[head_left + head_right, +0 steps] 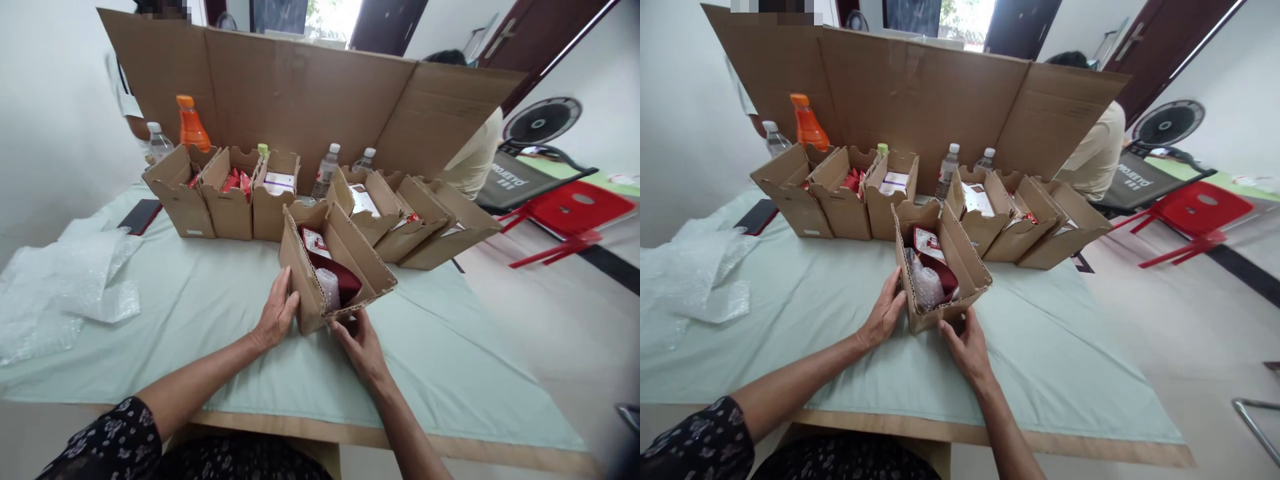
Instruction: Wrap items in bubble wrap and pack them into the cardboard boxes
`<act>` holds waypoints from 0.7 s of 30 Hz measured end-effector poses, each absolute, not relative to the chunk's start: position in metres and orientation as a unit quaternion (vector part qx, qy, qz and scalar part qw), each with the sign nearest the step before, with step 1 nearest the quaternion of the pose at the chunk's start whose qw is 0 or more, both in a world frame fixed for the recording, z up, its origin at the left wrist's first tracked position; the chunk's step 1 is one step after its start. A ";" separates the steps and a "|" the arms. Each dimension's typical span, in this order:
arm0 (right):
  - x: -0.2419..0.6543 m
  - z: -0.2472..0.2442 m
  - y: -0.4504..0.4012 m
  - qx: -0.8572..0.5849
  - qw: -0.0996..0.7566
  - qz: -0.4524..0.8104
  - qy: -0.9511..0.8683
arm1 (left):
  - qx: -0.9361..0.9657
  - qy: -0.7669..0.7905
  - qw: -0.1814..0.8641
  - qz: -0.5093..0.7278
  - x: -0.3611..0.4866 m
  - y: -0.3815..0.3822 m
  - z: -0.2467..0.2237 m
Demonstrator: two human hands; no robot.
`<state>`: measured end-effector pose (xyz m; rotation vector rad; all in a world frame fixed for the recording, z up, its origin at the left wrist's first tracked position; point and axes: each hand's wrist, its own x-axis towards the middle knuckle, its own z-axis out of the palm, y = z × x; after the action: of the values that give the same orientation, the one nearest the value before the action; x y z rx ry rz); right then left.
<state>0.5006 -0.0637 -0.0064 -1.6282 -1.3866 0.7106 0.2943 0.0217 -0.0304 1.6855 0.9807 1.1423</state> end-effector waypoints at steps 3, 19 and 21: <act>0.501 -0.003 -0.050 -0.652 0.431 0.284 -0.555 | 0.683 0.386 0.429 0.447 0.300 0.022 -0.034; 0.501 -0.013 -0.035 -0.698 0.400 0.213 -0.555 | 0.698 0.334 0.452 0.444 0.301 0.059 -0.032; 0.500 -0.012 -0.029 -0.715 0.380 0.202 -0.551 | 0.710 0.300 0.451 0.449 0.296 0.063 -0.029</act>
<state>0.5003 -0.0286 -0.0120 -1.8248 -1.4077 0.5149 0.2956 0.0625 -0.0294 1.7552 0.7417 1.1104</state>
